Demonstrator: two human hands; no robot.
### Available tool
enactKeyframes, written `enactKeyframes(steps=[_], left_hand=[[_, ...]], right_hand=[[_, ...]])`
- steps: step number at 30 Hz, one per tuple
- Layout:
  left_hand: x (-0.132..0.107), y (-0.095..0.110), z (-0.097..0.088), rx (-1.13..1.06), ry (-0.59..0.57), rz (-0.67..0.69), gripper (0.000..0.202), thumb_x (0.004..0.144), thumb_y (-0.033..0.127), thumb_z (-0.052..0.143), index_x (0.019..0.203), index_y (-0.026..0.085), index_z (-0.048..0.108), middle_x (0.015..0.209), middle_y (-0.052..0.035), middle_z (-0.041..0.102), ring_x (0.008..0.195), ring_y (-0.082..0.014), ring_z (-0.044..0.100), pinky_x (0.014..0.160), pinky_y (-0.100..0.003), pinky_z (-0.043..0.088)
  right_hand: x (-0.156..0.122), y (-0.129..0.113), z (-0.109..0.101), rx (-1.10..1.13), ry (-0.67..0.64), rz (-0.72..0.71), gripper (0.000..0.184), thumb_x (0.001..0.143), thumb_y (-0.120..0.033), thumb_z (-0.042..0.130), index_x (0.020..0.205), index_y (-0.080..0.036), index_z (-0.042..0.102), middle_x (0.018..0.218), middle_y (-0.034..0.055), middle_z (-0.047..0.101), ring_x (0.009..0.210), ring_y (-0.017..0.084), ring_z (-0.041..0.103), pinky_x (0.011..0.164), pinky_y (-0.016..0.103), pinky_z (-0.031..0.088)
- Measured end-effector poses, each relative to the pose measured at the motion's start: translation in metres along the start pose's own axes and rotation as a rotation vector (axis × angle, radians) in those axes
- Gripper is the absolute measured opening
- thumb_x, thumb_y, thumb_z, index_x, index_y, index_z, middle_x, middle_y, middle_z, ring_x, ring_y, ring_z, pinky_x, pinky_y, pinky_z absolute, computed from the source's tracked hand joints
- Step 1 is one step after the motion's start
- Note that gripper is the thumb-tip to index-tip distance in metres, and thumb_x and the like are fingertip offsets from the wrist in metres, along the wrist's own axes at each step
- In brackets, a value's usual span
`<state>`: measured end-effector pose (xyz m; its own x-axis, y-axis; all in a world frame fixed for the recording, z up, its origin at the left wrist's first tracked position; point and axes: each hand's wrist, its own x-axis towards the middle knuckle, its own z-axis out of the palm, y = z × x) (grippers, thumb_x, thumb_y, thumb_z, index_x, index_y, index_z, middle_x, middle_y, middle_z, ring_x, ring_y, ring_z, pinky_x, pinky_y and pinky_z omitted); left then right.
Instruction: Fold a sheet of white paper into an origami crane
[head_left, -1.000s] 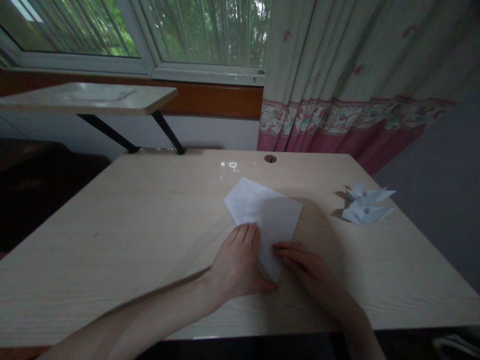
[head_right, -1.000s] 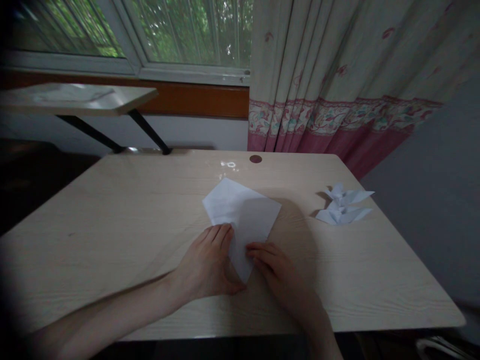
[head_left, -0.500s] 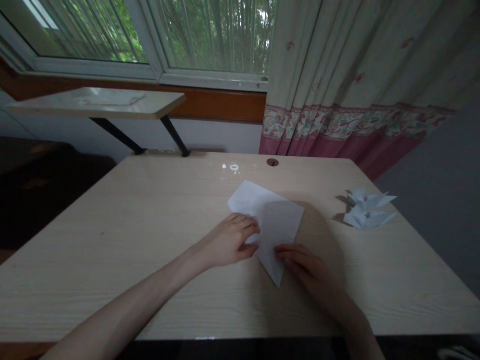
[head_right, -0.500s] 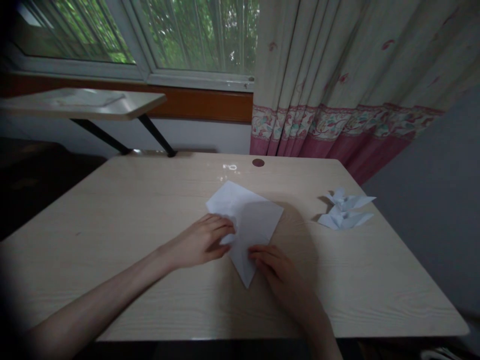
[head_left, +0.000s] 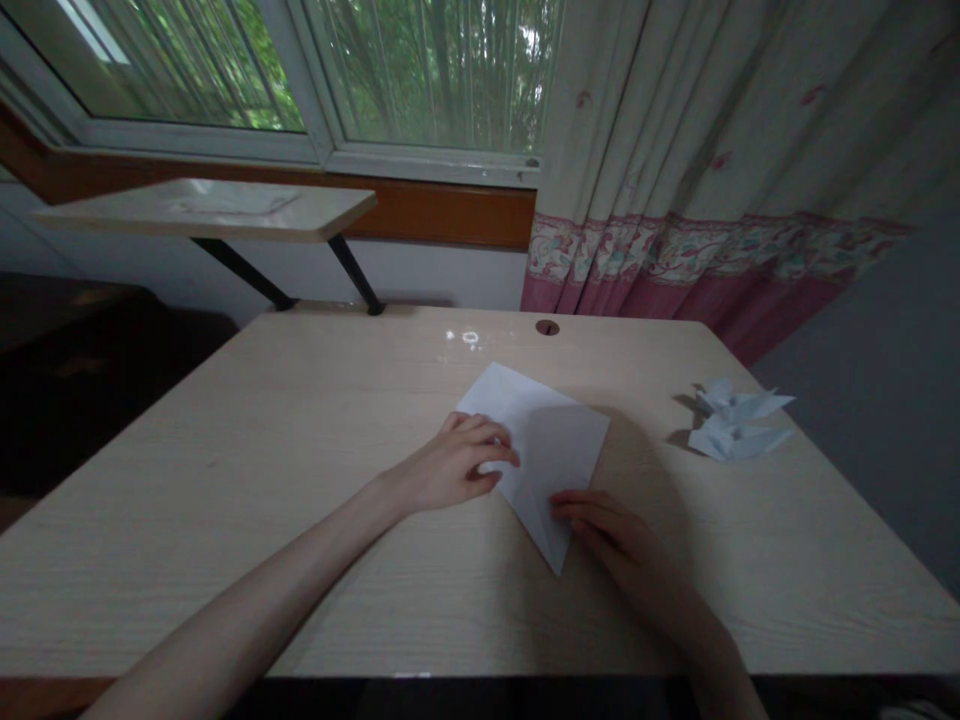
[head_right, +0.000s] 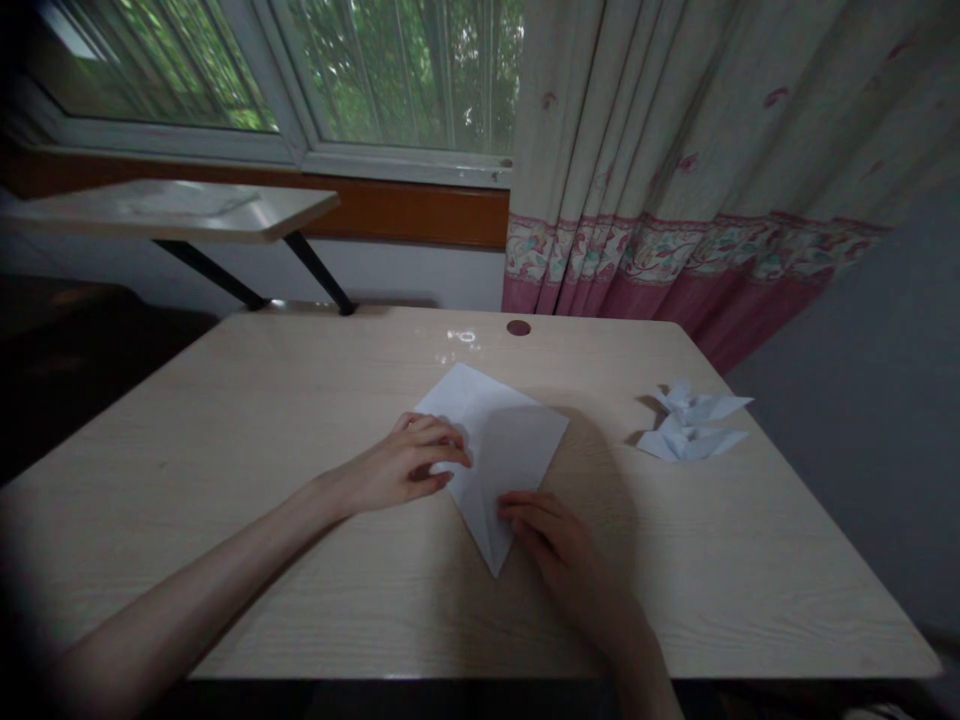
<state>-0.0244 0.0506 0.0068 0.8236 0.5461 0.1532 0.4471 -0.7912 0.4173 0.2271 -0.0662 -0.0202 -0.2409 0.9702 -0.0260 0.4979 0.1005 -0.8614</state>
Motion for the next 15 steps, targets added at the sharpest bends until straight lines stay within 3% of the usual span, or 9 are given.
enactKeyframes(steps=[7,15], left_hand=[[0.000,0.000,0.002,0.025,0.007,0.011,0.024,0.084,0.023,0.059,0.107,0.029,0.064,0.112,-0.0011,0.061,0.106,-0.0202,0.052,0.096,-0.038,0.027],[0.002,0.010,0.006,0.134,0.050,0.004,0.031,0.075,0.036,0.068,0.104,0.026,0.065,0.110,-0.0029,0.062,0.105,-0.0238,0.052,0.094,-0.039,0.030]], right_hand=[[0.000,0.001,0.001,-0.007,-0.016,-0.002,0.029,0.096,-0.038,0.044,0.106,-0.026,0.068,0.121,0.0052,0.063,0.114,0.020,0.056,0.102,0.039,0.042],[-0.001,0.000,0.000,-0.010,-0.005,-0.004,0.027,0.096,-0.037,0.044,0.107,-0.027,0.067,0.121,0.0048,0.062,0.114,0.020,0.055,0.103,0.041,0.042]])
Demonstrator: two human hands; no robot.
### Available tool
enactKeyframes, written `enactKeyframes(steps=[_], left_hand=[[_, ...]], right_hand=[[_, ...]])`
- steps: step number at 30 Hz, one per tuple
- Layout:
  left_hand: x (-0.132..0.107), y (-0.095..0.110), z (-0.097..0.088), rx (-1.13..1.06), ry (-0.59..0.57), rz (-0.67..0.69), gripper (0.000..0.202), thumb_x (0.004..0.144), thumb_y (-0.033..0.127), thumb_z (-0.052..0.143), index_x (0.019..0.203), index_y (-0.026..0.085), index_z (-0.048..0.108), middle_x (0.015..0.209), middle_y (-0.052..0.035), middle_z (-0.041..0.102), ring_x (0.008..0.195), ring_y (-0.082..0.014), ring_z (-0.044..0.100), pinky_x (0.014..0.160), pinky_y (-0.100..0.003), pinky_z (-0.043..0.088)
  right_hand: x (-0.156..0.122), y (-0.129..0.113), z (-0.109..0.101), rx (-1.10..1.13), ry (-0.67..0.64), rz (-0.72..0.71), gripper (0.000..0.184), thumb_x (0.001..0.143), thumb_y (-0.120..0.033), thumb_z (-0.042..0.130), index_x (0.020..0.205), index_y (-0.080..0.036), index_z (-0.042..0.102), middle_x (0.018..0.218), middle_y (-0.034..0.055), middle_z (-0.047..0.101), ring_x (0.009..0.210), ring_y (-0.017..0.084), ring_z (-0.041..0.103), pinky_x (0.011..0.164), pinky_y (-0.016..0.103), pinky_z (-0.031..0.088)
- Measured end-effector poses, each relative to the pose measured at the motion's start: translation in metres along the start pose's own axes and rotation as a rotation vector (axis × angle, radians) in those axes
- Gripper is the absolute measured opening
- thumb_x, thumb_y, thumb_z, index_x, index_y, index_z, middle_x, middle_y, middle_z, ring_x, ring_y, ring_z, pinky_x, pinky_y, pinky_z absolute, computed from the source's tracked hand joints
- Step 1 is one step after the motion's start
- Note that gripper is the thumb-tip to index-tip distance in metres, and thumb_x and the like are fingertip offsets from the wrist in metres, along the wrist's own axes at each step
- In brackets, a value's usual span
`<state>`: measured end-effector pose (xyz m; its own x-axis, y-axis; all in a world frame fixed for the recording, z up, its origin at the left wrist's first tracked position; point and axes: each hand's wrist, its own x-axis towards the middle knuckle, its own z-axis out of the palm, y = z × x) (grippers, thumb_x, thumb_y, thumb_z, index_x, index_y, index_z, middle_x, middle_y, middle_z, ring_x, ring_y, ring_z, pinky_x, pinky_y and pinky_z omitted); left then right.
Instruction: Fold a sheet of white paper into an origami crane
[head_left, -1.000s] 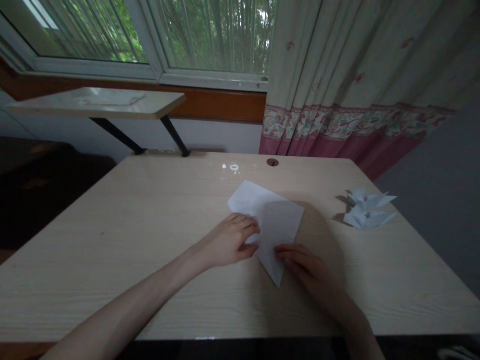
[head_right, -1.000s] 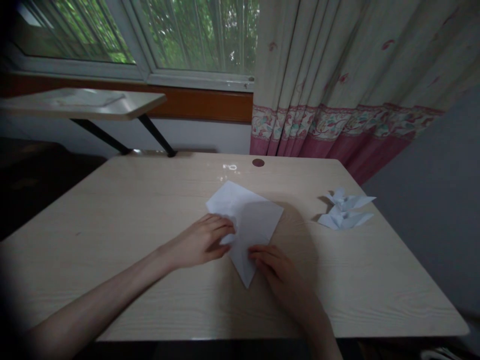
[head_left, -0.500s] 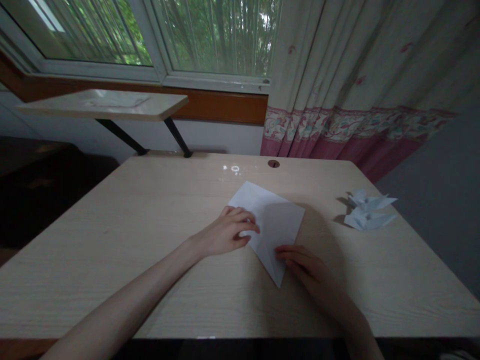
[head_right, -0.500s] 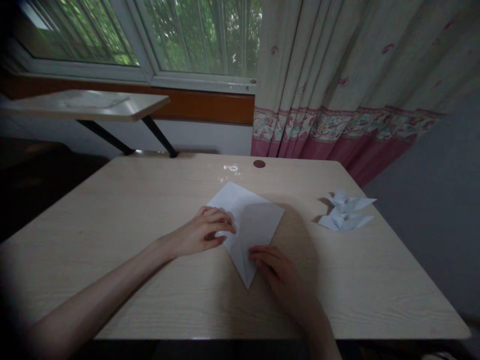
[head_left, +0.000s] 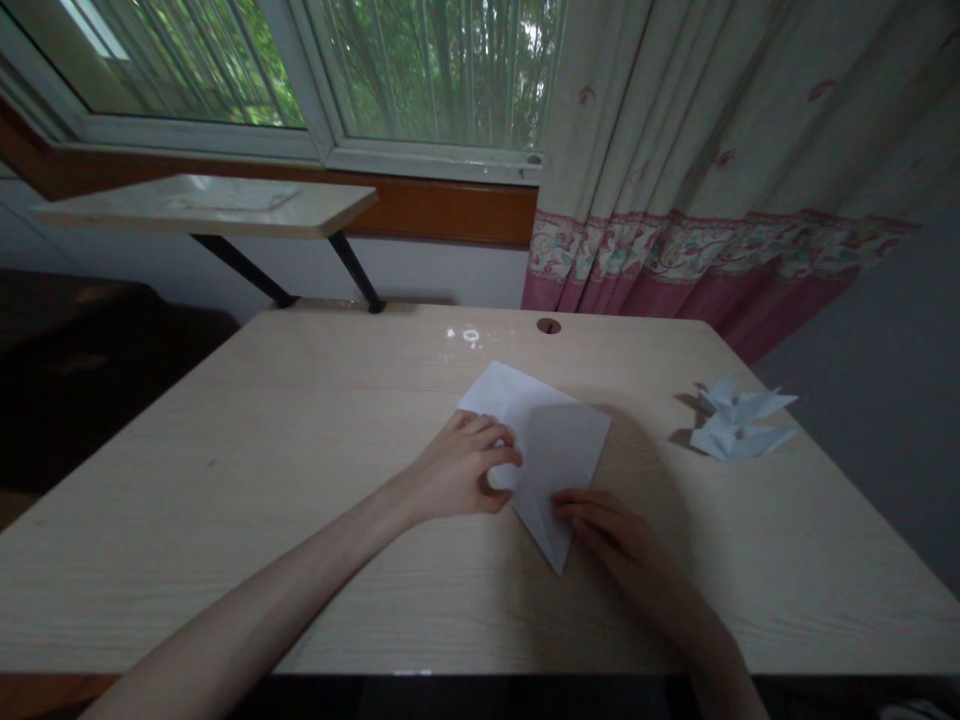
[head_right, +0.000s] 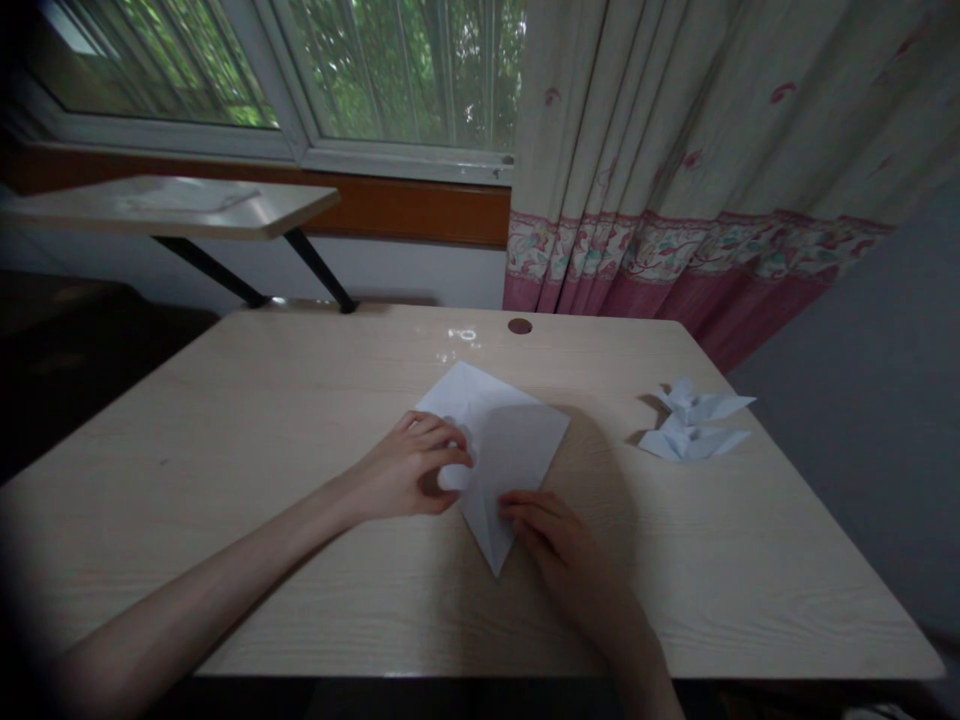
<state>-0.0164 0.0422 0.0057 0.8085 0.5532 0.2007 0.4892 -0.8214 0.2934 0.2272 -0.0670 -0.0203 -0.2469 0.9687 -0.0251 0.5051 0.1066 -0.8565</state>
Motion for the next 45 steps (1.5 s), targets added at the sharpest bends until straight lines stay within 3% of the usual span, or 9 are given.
enactKeyframes(steps=[17,28,34,39,45], left_hand=[[0.003,0.038,0.017,0.078,0.034,-0.153,0.070,0.053,0.062,0.070,0.105,0.016,0.057,0.106,-0.0114,0.058,0.102,-0.0326,0.050,0.095,-0.049,0.028],[0.003,0.056,0.028,-0.021,0.046,-0.125,0.081,0.044,0.058,0.076,0.109,0.014,0.054,0.110,-0.0106,0.055,0.103,-0.0314,0.048,0.097,-0.046,0.031],[0.000,0.050,0.029,0.000,0.021,-0.029,0.080,0.053,0.067,0.071,0.111,0.014,0.055,0.112,-0.0114,0.056,0.107,-0.0318,0.048,0.101,-0.047,0.026],[0.002,0.042,0.013,0.050,0.024,0.033,0.053,0.075,0.051,0.062,0.110,0.012,0.053,0.118,-0.0129,0.056,0.113,-0.0298,0.048,0.103,-0.045,0.024],[0.003,0.044,-0.010,0.147,0.006,-0.029,0.028,0.090,0.037,0.048,0.105,0.014,0.055,0.101,-0.0093,0.064,0.097,-0.0270,0.056,0.096,-0.049,0.026]], right_hand=[[-0.001,0.001,-0.001,0.024,-0.017,-0.003,0.027,0.096,-0.035,0.043,0.107,-0.027,0.067,0.121,0.0052,0.062,0.114,0.021,0.055,0.102,0.043,0.043],[-0.001,0.001,0.000,0.075,0.004,0.006,0.026,0.095,-0.032,0.044,0.105,-0.028,0.068,0.122,0.0032,0.063,0.114,0.020,0.056,0.103,0.040,0.042],[-0.001,-0.003,0.001,0.081,0.019,0.033,0.026,0.094,-0.032,0.045,0.103,-0.028,0.068,0.122,0.0031,0.063,0.114,0.021,0.057,0.103,0.042,0.042],[0.000,-0.001,0.001,0.068,0.052,0.040,0.027,0.094,-0.033,0.044,0.103,-0.027,0.069,0.119,0.0038,0.065,0.112,0.020,0.058,0.103,0.041,0.042],[0.000,-0.003,0.003,0.114,0.137,0.009,0.026,0.092,-0.032,0.046,0.100,-0.027,0.070,0.116,0.0029,0.068,0.109,0.020,0.061,0.101,0.040,0.044]])
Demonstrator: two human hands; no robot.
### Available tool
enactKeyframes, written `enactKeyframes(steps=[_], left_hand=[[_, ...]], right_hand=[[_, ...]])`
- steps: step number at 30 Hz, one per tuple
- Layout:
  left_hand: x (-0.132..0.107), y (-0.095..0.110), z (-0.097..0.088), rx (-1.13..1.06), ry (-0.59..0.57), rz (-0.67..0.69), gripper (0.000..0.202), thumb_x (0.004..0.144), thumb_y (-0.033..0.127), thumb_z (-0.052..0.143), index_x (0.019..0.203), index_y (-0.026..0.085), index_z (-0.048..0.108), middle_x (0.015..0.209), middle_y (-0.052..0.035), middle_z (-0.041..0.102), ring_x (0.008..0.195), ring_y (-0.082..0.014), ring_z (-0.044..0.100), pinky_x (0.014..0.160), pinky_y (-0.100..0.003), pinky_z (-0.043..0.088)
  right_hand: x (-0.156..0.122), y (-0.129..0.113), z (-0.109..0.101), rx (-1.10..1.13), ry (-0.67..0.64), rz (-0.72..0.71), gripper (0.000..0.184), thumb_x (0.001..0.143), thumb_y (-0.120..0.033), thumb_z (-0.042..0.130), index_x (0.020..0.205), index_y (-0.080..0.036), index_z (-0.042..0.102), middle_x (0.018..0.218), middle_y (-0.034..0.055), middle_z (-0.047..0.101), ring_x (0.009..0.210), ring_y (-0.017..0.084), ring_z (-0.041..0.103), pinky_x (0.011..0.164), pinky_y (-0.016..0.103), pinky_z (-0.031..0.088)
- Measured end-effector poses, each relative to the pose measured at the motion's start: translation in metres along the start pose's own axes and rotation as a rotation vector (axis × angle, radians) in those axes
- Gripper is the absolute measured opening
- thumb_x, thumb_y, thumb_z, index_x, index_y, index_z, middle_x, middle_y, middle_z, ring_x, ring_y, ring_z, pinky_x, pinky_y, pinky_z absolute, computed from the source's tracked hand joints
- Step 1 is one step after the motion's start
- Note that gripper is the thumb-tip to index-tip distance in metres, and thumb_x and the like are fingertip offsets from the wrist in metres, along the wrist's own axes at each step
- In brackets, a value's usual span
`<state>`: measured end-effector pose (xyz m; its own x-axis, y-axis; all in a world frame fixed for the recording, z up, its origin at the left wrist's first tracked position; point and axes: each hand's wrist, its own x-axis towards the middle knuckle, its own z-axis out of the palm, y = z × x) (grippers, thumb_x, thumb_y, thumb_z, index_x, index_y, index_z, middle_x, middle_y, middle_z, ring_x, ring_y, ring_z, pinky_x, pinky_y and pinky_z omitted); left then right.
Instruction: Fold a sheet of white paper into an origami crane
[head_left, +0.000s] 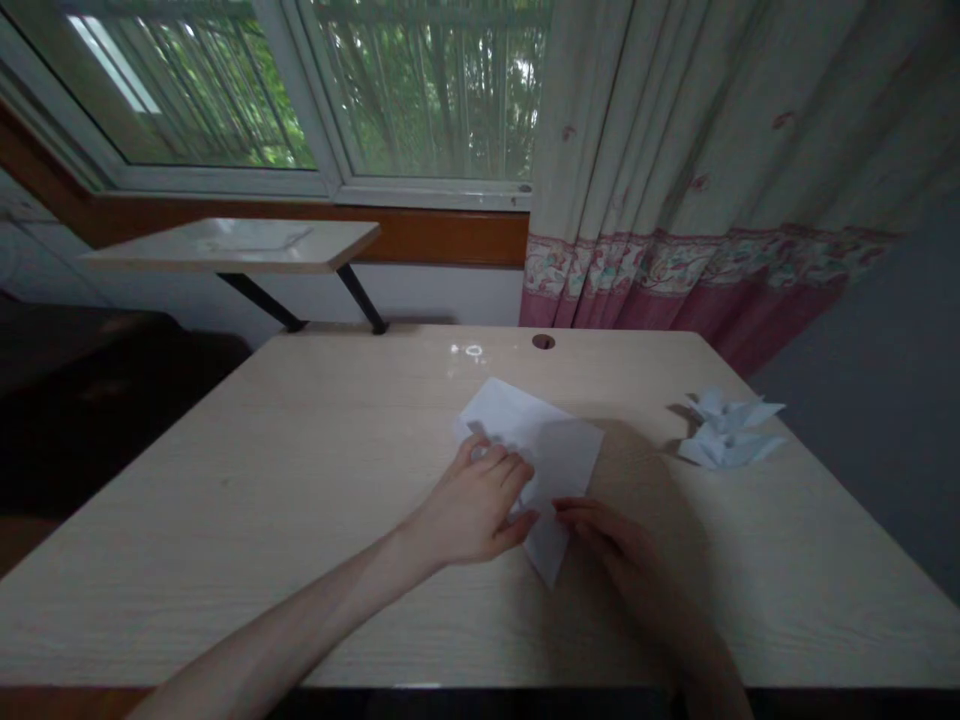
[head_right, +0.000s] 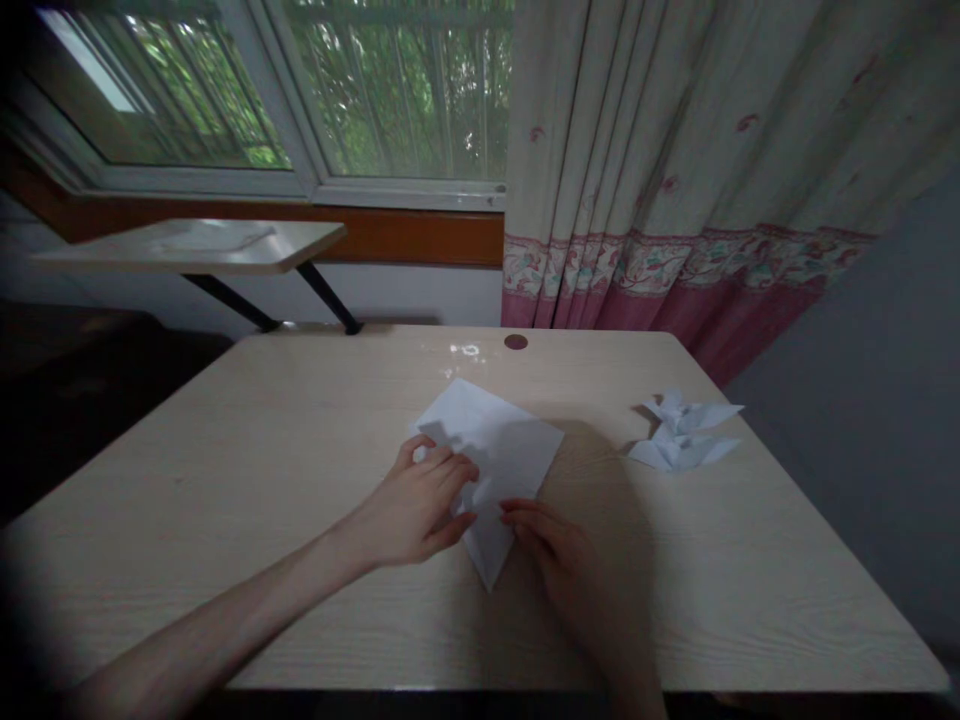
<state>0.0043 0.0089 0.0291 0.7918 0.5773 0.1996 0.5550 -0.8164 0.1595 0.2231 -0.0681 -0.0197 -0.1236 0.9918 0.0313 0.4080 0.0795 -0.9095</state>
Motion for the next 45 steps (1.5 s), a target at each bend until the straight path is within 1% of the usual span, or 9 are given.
enactKeyframes(steps=[8,13,17,21,27,33,37,40,45], left_hand=[[-0.014,0.001,-0.001,0.104,-0.050,-0.090,0.022,0.095,0.032,0.045,0.094,0.017,0.061,0.093,-0.0078,0.066,0.093,-0.0255,0.058,0.092,-0.046,0.033],[-0.031,-0.005,0.009,0.044,-0.096,-0.175,0.033,0.094,0.034,0.049,0.122,0.017,0.055,0.128,-0.0110,0.058,0.115,-0.0259,0.054,0.096,-0.040,0.040],[-0.044,-0.011,0.014,0.011,-0.156,-0.182,0.048,0.096,0.046,0.044,0.136,0.020,0.045,0.143,-0.0118,0.045,0.130,-0.0266,0.044,0.107,-0.045,0.031],[-0.052,-0.018,0.020,-0.028,-0.196,-0.090,0.069,0.084,0.062,0.052,0.142,0.027,0.038,0.149,-0.0101,0.035,0.135,-0.0286,0.037,0.111,-0.051,0.026],[-0.057,-0.023,0.029,0.013,-0.194,-0.031,0.047,0.094,0.017,0.053,0.138,0.031,0.043,0.145,-0.0041,0.043,0.132,-0.0216,0.043,0.110,-0.044,0.032],[-0.057,-0.014,0.016,-0.046,-0.125,-0.011,0.039,0.093,0.013,0.049,0.129,0.026,0.053,0.135,-0.0048,0.055,0.122,-0.0220,0.054,0.105,-0.042,0.040],[-0.054,-0.004,0.000,-0.141,-0.089,0.009,0.029,0.095,0.017,0.049,0.121,0.025,0.059,0.121,-0.0032,0.065,0.110,-0.0194,0.062,0.097,-0.035,0.046],[-0.050,0.001,-0.009,-0.152,-0.096,0.016,0.024,0.096,0.023,0.050,0.118,0.024,0.060,0.116,-0.0022,0.068,0.104,-0.0195,0.064,0.094,-0.034,0.047],[-0.045,0.009,-0.023,-0.111,-0.123,0.023,0.020,0.097,0.029,0.048,0.110,0.022,0.061,0.100,-0.0015,0.071,0.091,-0.0200,0.068,0.084,-0.032,0.050]], right_hand=[[0.016,0.007,0.016,-0.235,0.106,-0.226,0.030,0.086,-0.015,0.048,0.102,-0.025,0.071,0.116,0.0076,0.067,0.110,0.023,0.060,0.097,0.045,0.047],[0.017,0.021,0.026,-0.498,0.055,-0.243,0.040,0.089,-0.014,0.041,0.123,-0.021,0.062,0.137,0.0090,0.053,0.129,0.024,0.046,0.107,0.051,0.036],[0.008,0.024,0.026,-0.656,-0.041,-0.239,0.054,0.086,-0.005,0.033,0.134,-0.023,0.051,0.145,0.0059,0.042,0.136,0.020,0.035,0.112,0.051,0.026],[-0.002,0.025,0.020,-0.736,-0.105,-0.207,0.058,0.085,-0.004,0.033,0.138,-0.023,0.045,0.148,0.0055,0.036,0.138,0.020,0.029,0.113,0.055,0.020],[-0.014,0.032,0.009,-0.698,-0.161,-0.220,0.066,0.081,-0.001,0.031,0.141,-0.027,0.039,0.149,0.0029,0.034,0.139,0.019,0.028,0.113,0.056,0.016],[-0.029,0.040,-0.002,-0.531,-0.150,-0.233,0.049,0.093,-0.018,0.039,0.138,-0.036,0.042,0.146,0.0004,0.041,0.136,0.020,0.034,0.113,0.058,0.012],[-0.037,0.047,-0.014,-0.370,-0.108,-0.377,0.050,0.089,-0.020,0.040,0.138,-0.031,0.045,0.140,0.0034,0.049,0.134,0.023,0.038,0.112,0.057,0.021],[-0.039,0.050,-0.018,-0.365,-0.069,-0.394,0.054,0.083,-0.020,0.047,0.136,-0.026,0.049,0.138,0.0069,0.052,0.131,0.026,0.043,0.108,0.055,0.032],[-0.034,0.054,-0.006,-0.369,0.180,-0.353,0.040,0.081,-0.018,0.051,0.115,-0.029,0.067,0.129,0.0071,0.059,0.121,0.026,0.053,0.095,0.046,0.049]])
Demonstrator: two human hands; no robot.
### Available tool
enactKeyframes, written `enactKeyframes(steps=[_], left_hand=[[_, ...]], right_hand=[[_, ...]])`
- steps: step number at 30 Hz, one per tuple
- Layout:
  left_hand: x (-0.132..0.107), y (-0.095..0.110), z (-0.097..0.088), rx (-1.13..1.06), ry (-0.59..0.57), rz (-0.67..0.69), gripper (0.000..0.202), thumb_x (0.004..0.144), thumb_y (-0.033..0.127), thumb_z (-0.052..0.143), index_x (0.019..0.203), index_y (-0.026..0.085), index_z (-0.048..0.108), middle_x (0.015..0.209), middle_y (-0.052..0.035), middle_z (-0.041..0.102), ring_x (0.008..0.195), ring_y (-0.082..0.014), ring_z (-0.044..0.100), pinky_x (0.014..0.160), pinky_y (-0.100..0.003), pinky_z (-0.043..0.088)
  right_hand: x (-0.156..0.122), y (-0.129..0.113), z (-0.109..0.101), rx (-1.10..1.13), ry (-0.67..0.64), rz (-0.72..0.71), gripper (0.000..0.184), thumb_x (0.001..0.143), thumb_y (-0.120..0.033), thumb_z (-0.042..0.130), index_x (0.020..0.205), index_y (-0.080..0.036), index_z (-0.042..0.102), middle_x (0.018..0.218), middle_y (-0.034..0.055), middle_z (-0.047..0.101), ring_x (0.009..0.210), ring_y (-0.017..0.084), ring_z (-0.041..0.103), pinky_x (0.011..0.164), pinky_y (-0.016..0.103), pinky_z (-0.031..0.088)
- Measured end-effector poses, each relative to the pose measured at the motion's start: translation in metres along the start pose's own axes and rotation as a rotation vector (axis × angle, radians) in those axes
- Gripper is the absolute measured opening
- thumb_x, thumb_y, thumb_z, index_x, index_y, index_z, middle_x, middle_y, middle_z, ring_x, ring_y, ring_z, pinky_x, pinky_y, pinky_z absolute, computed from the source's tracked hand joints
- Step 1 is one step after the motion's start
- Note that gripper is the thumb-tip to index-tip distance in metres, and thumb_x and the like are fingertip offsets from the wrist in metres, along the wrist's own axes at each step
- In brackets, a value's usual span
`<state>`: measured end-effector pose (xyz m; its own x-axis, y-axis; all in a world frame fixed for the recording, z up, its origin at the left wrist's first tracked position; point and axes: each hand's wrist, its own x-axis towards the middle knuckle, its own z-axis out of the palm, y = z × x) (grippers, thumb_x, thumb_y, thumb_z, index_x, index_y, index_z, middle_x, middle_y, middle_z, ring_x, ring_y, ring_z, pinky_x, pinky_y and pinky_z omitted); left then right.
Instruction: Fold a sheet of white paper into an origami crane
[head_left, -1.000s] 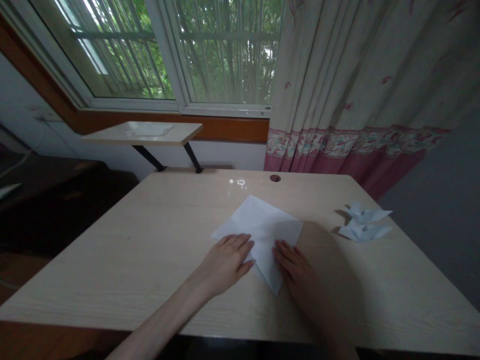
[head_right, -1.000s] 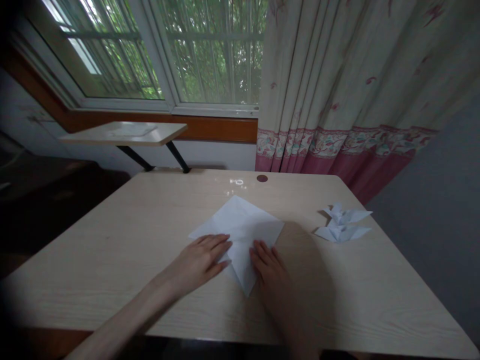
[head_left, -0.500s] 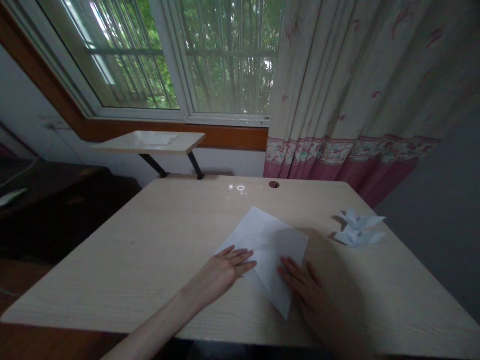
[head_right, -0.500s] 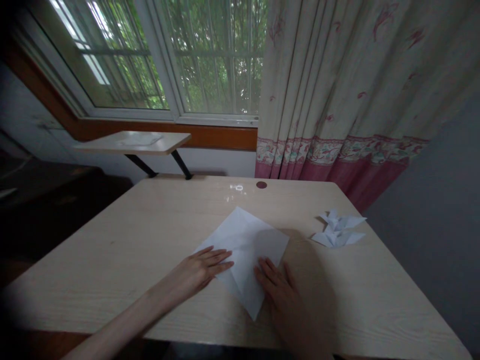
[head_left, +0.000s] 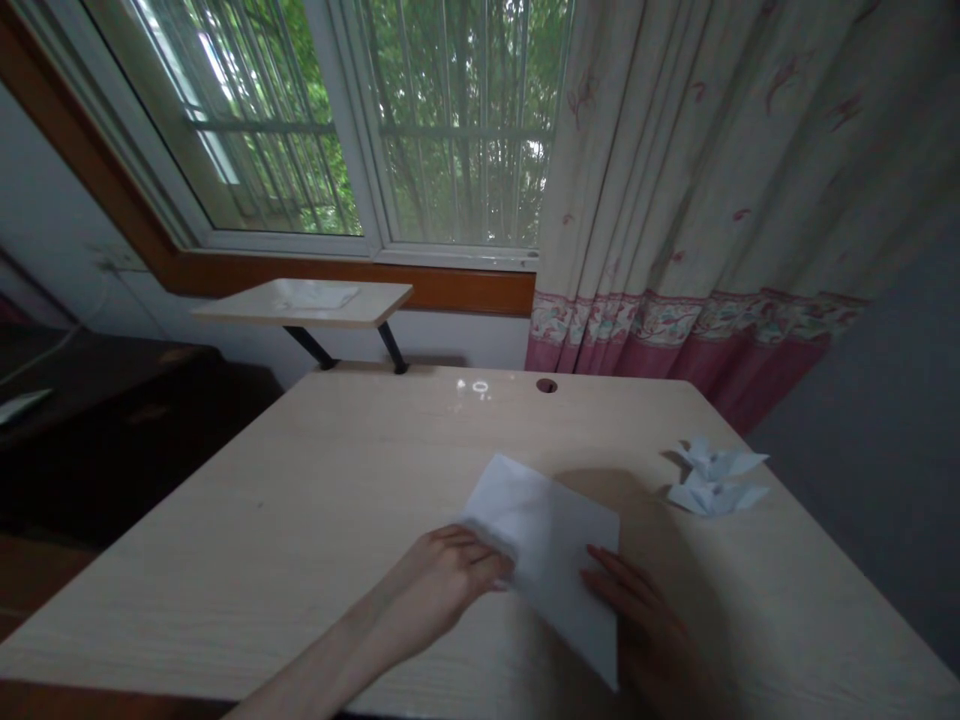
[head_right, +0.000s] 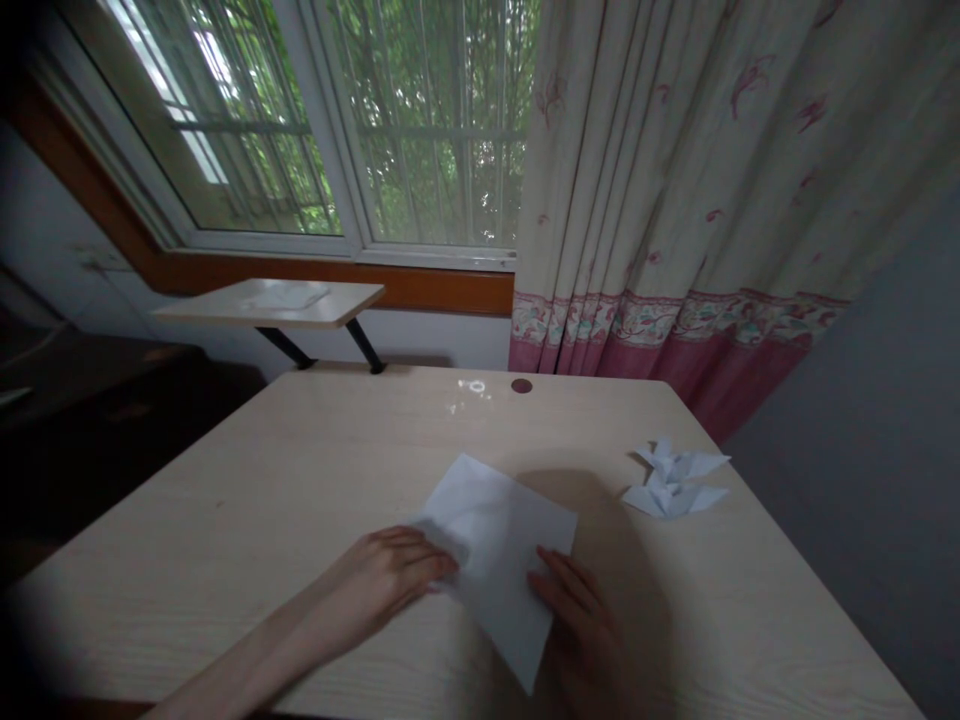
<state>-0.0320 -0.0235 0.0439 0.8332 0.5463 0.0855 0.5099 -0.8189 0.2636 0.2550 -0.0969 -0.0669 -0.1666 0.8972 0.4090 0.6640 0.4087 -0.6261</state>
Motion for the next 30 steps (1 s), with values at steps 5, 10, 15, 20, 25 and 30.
enactKeyframes(steps=[5,10,15,20,25,30], left_hand=[[0.001,0.006,-0.008,0.024,0.005,0.010,0.021,0.097,0.031,0.047,0.112,0.023,0.060,0.093,-0.0013,0.072,0.084,-0.0207,0.069,0.076,-0.031,0.050],[0.006,0.008,-0.013,-0.036,0.019,0.004,0.022,0.098,0.032,0.046,0.113,0.024,0.061,0.094,-0.0006,0.073,0.084,-0.0196,0.070,0.076,-0.030,0.049],[0.013,0.009,-0.026,-0.102,-0.029,-0.039,0.023,0.099,0.032,0.044,0.101,0.024,0.066,0.086,0.0011,0.073,0.080,-0.0179,0.070,0.072,-0.026,0.049],[0.018,0.001,-0.029,-0.156,-0.017,-0.072,0.029,0.099,0.034,0.043,0.094,0.021,0.068,0.080,-0.0001,0.072,0.075,-0.0172,0.069,0.065,-0.024,0.047],[0.023,-0.011,-0.030,-0.336,-0.016,-0.068,0.021,0.089,0.040,0.061,0.098,0.023,0.069,0.089,-0.0002,0.072,0.083,-0.0176,0.068,0.069,-0.023,0.047],[0.027,-0.015,-0.035,-0.414,-0.082,-0.049,0.028,0.078,0.037,0.073,0.102,0.024,0.068,0.096,-0.0011,0.072,0.090,-0.0199,0.067,0.074,-0.026,0.048]], right_hand=[[0.001,0.009,0.006,-0.048,0.164,0.222,0.039,0.074,-0.015,0.054,0.104,-0.033,0.072,0.116,0.0090,0.059,0.095,0.025,0.063,0.074,0.037,0.057],[0.010,0.011,-0.011,0.093,0.106,0.274,0.036,0.075,-0.021,0.058,0.106,-0.032,0.071,0.119,0.0117,0.055,0.100,0.028,0.062,0.067,0.034,0.059],[0.024,-0.012,-0.007,0.318,0.111,0.225,0.022,0.083,-0.036,0.054,0.081,-0.030,0.074,0.130,0.0076,0.057,0.112,0.030,0.058,0.086,0.044,0.052],[0.031,-0.018,-0.001,0.379,0.129,0.196,0.022,0.076,-0.045,0.062,0.066,-0.028,0.071,0.121,0.0069,0.065,0.107,0.030,0.062,0.082,0.041,0.054],[0.039,-0.023,-0.010,0.350,0.080,0.392,0.030,0.069,-0.039,0.066,0.097,-0.029,0.072,0.110,0.0050,0.070,0.096,0.028,0.067,0.075,0.037,0.057],[0.040,-0.018,-0.006,0.407,0.065,0.436,0.036,0.069,-0.040,0.064,0.102,-0.026,0.071,0.101,0.0061,0.072,0.081,0.027,0.069,0.064,0.035,0.057]])
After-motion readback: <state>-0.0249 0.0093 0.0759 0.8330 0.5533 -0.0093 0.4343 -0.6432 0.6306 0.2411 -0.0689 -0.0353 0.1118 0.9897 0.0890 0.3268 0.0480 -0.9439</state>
